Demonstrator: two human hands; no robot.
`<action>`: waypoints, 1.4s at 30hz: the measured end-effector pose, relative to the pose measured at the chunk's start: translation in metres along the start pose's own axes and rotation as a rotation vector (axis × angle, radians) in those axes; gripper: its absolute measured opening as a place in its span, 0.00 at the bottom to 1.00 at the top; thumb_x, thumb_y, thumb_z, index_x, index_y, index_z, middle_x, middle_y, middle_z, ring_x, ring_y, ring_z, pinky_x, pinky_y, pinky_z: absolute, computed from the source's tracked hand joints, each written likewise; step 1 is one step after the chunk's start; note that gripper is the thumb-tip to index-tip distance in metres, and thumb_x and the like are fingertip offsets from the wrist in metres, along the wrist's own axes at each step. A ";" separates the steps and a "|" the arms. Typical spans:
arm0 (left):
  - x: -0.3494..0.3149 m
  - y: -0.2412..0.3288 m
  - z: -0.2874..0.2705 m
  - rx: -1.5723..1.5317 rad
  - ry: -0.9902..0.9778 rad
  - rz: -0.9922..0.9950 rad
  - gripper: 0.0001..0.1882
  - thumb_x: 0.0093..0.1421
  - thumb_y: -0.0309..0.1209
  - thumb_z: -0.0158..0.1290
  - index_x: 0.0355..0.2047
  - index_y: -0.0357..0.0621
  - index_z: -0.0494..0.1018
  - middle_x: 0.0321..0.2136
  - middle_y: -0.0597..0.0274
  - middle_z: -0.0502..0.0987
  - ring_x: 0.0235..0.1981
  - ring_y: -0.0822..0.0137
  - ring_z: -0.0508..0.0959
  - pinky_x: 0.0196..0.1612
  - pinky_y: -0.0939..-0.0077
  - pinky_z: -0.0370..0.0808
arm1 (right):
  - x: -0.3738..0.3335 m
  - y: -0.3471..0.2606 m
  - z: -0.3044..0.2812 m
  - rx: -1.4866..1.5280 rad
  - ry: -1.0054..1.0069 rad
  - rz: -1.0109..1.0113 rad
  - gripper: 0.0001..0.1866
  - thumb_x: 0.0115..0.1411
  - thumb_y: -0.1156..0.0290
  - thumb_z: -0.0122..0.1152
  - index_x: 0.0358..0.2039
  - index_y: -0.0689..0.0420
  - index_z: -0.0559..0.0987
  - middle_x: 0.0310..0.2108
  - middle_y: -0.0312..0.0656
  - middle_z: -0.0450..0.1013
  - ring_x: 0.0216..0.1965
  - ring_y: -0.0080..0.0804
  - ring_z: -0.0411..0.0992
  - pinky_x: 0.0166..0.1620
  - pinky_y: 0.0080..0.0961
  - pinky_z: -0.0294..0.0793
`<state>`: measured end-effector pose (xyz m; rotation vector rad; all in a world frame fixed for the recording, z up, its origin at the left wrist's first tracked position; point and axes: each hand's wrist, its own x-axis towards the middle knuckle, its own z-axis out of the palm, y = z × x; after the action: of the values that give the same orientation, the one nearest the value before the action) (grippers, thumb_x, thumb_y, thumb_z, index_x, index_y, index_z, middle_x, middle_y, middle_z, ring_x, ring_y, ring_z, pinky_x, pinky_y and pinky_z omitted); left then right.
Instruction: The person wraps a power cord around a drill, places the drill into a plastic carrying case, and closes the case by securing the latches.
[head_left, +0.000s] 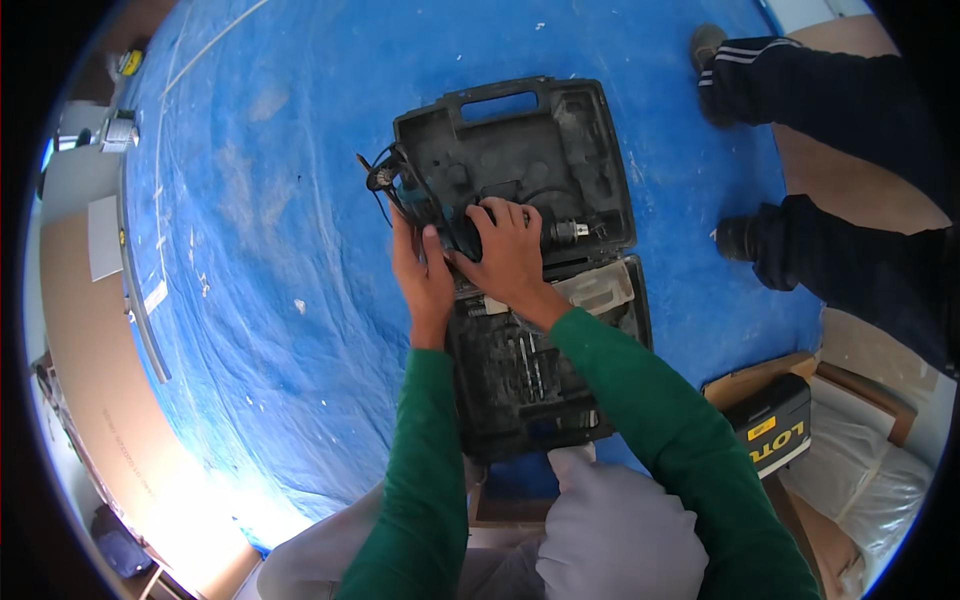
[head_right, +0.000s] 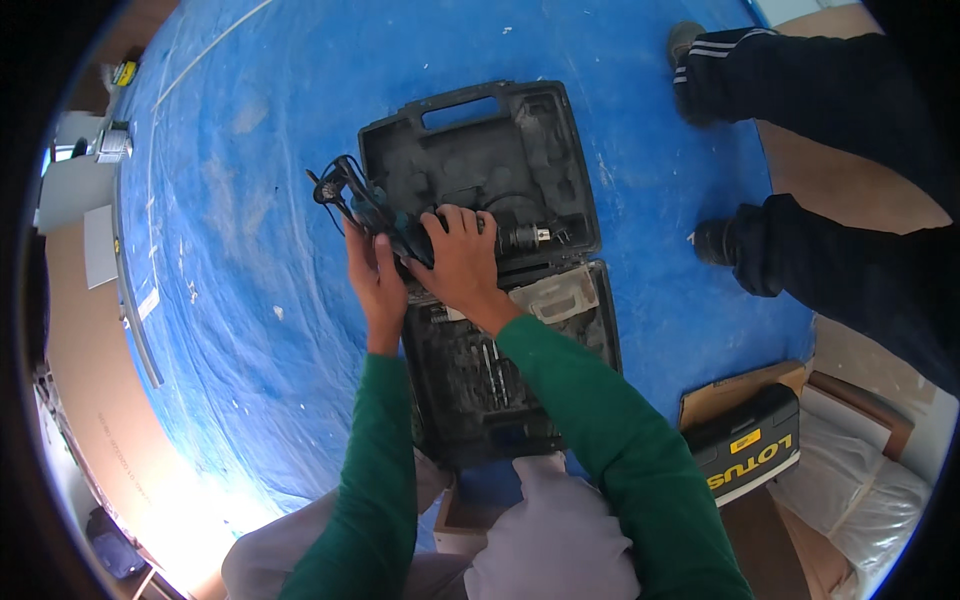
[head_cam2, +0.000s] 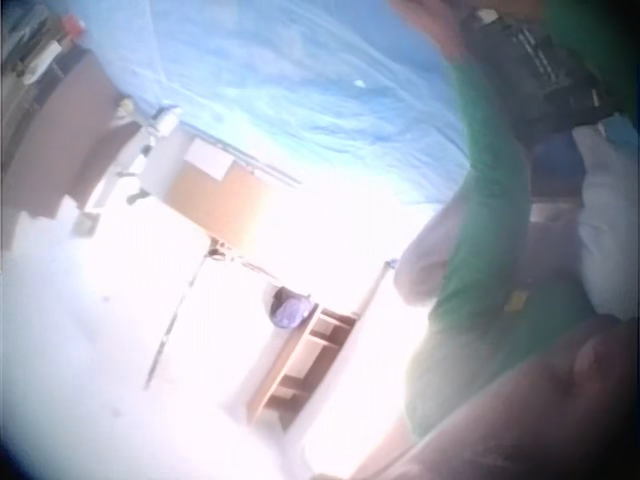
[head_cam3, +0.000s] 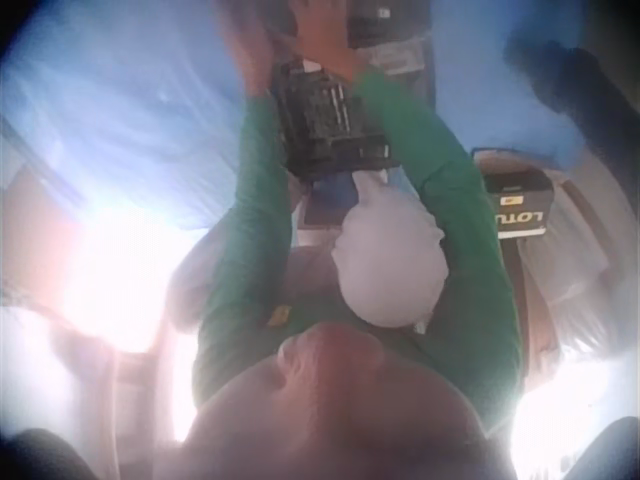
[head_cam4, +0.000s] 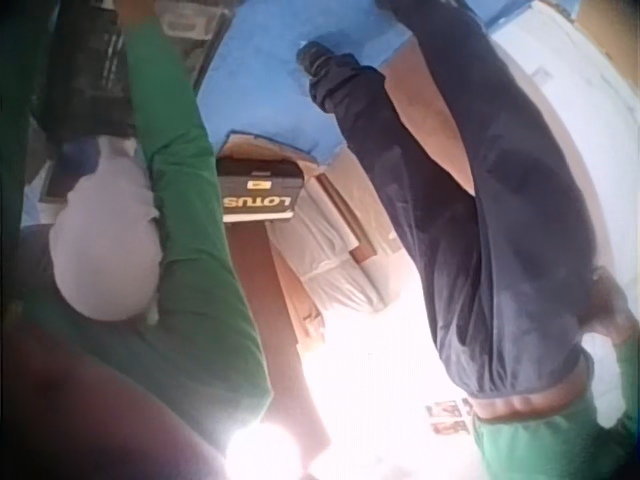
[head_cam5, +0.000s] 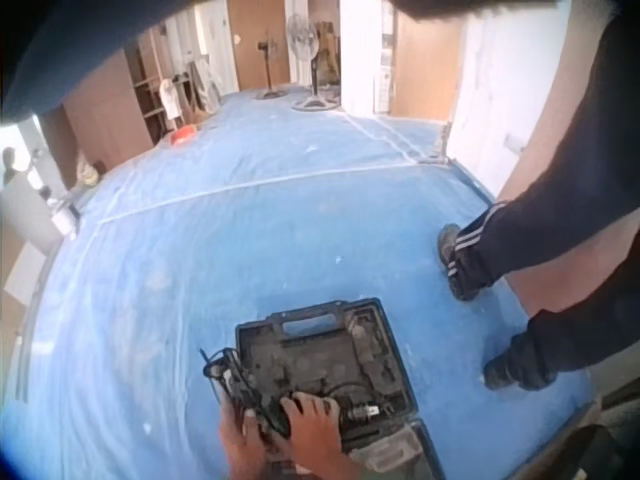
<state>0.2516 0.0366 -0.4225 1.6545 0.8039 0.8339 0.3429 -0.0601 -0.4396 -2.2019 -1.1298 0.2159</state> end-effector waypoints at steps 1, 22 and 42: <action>-0.007 0.002 0.000 0.063 0.041 0.021 0.28 0.72 0.26 0.47 0.71 0.34 0.57 0.59 0.46 0.73 0.58 0.58 0.75 0.59 0.64 0.73 | 0.001 0.003 0.003 -0.025 0.018 0.000 0.36 0.52 0.51 0.72 0.57 0.57 0.75 0.55 0.47 0.68 0.59 0.44 0.64 0.63 0.50 0.54; 0.041 0.057 0.025 0.193 -0.150 -0.103 0.19 0.60 0.40 0.67 0.35 0.34 0.76 0.26 0.58 0.82 0.28 0.73 0.76 0.32 0.70 0.74 | -0.002 -0.009 -0.042 0.226 0.155 -0.012 0.25 0.61 0.70 0.61 0.56 0.69 0.74 0.54 0.57 0.73 0.59 0.55 0.69 0.63 0.55 0.63; 0.039 0.432 -0.052 0.079 0.071 0.450 0.20 0.62 0.42 0.66 0.27 0.38 0.74 0.19 0.73 0.70 0.23 0.81 0.64 0.25 0.79 0.62 | -0.043 -0.148 -0.286 0.842 0.134 0.259 0.61 0.50 0.46 0.79 0.70 0.68 0.53 0.68 0.61 0.56 0.71 0.52 0.55 0.71 0.47 0.53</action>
<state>0.2699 0.0058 0.0124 1.9189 0.5203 1.1885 0.3366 -0.1660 -0.1324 -1.5556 -0.5201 0.5354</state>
